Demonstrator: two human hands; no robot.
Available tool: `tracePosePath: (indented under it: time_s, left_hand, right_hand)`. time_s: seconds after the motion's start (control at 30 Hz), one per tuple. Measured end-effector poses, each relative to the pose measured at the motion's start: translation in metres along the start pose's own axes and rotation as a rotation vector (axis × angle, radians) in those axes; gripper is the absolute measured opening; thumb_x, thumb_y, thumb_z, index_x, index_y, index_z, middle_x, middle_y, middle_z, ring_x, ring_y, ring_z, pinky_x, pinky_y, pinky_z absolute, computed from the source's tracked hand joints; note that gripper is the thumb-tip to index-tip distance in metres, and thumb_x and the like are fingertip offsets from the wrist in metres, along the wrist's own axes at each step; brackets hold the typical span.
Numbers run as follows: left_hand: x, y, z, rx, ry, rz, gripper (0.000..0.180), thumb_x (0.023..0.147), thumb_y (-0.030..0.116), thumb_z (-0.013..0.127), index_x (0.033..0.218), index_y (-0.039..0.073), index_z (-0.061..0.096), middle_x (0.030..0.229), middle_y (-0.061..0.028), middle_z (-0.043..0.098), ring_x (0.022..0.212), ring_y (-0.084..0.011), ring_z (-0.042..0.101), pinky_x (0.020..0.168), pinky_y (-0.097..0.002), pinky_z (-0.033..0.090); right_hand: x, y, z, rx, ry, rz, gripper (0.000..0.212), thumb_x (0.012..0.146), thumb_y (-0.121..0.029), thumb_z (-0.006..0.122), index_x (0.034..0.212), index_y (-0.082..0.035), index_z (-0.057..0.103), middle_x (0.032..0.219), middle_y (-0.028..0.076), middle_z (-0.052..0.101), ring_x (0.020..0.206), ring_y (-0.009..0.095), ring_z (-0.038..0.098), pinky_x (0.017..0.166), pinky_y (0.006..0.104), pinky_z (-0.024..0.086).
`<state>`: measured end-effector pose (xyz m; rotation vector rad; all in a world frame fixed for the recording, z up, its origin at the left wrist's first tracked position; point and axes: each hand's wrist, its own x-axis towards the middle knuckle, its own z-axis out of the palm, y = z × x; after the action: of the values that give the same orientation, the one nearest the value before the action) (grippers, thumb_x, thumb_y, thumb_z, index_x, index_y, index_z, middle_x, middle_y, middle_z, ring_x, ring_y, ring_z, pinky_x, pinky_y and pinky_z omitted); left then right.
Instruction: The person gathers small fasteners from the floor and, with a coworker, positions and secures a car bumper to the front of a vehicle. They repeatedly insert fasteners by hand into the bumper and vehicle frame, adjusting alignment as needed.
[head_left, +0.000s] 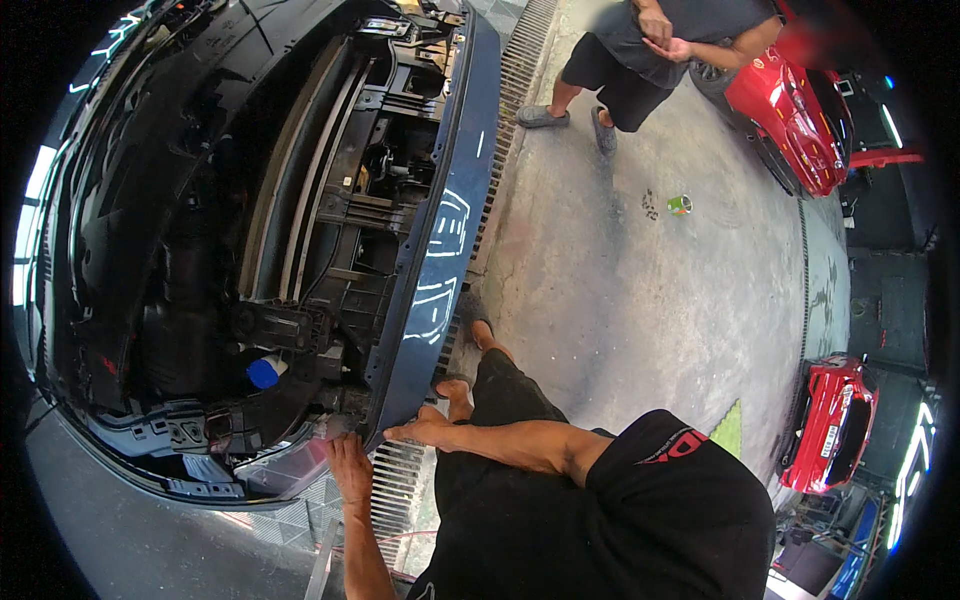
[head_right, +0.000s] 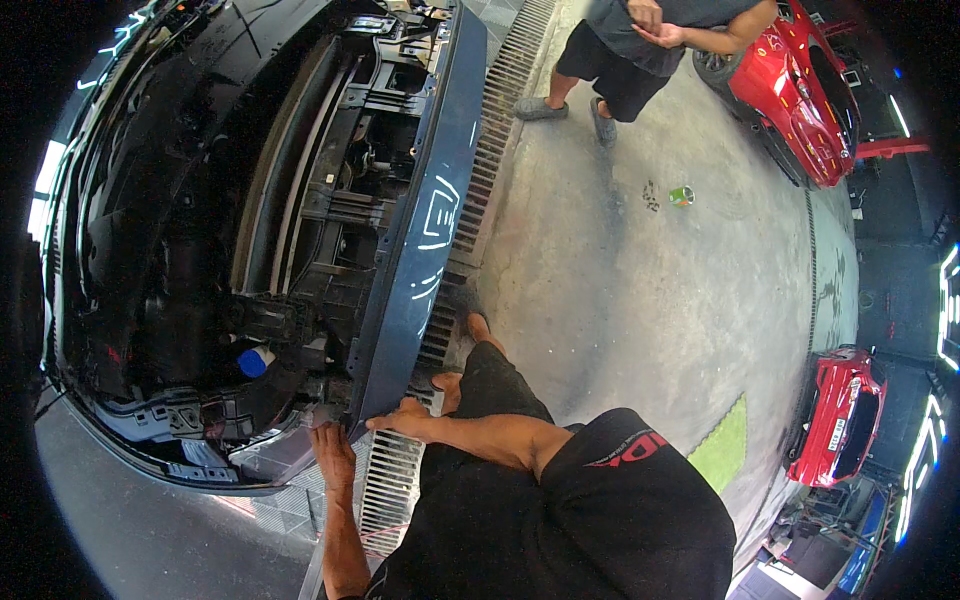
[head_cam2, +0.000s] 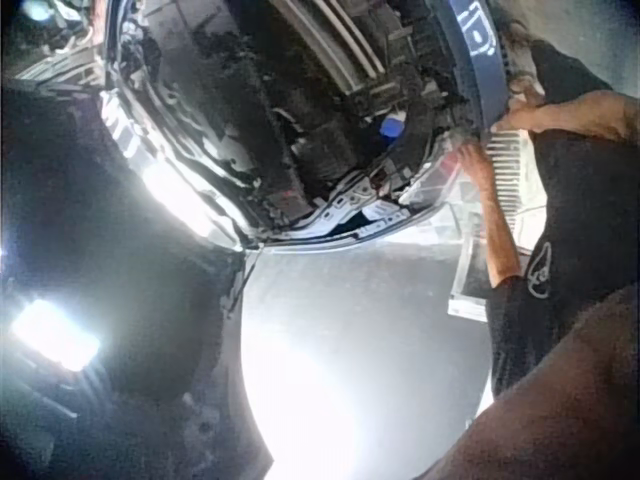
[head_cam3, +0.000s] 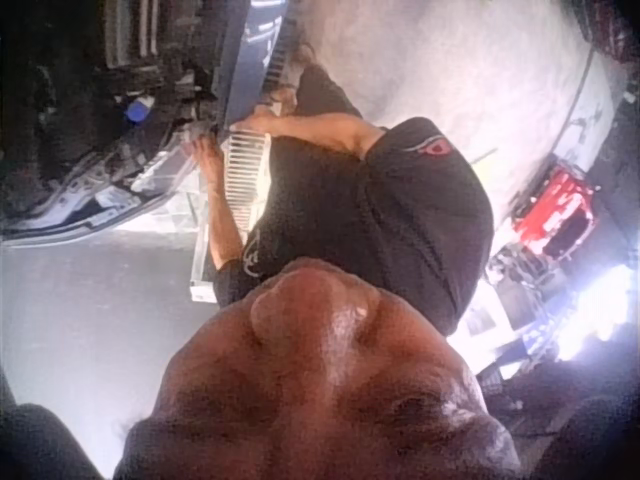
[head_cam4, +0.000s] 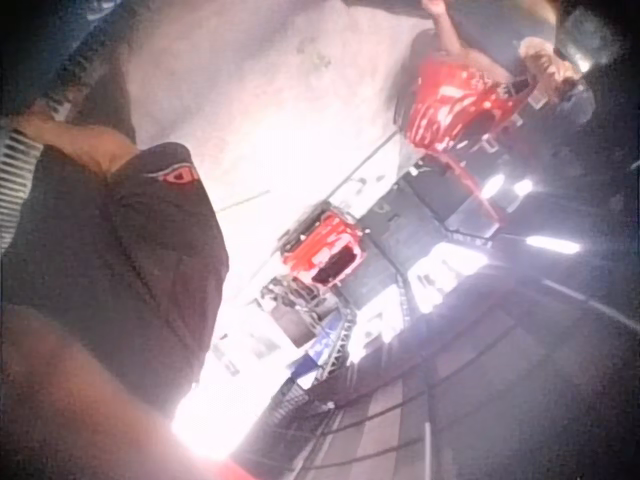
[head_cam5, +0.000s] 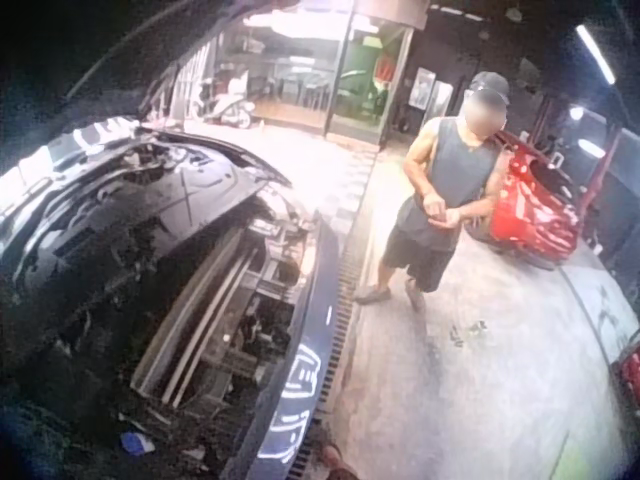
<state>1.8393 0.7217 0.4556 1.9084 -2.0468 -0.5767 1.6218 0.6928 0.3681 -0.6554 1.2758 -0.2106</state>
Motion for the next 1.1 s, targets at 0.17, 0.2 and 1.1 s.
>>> tracePosePath:
  time_s: [0.17,0.2,1.1]
  left_hand:
    - [0.005,0.045,-0.007,-0.062,0.209,-0.220,0.025,0.104,0.011,0.068,0.124,-0.005,0.065,0.124,-0.0268,0.064,0.113,-0.0456,0.061,0.099,-0.0533,0.049]
    - [0.000,0.051,-0.001,-0.095,0.266,-0.281,0.027,0.105,0.012,0.068,0.125,-0.005,0.065,0.125,-0.0272,0.064,0.114,-0.0449,0.062,0.098,-0.0525,0.050]
    - [0.355,0.384,0.098,-0.788,0.070,-0.017,0.013,0.103,0.004,0.064,0.115,-0.001,0.067,0.109,-0.0199,0.069,0.101,-0.0401,0.069,0.089,-0.0455,0.054]
  right_hand:
    - [-0.007,-0.009,-0.031,-0.406,-0.068,-0.180,0.048,0.104,-0.043,0.070,0.132,-0.005,0.073,0.114,0.008,0.078,0.108,0.024,0.071,0.090,0.0353,0.055]
    - [-0.008,-0.020,-0.051,-0.382,-0.198,-0.103,0.045,0.105,-0.040,0.065,0.132,-0.004,0.071,0.111,0.009,0.076,0.105,0.023,0.070,0.090,0.0349,0.055]
    - [-0.101,-0.284,-0.430,-0.025,0.153,-0.394,0.037,0.108,-0.020,0.070,0.135,0.005,0.066,0.115,0.015,0.079,0.105,0.018,0.071,0.093,0.0349,0.057]
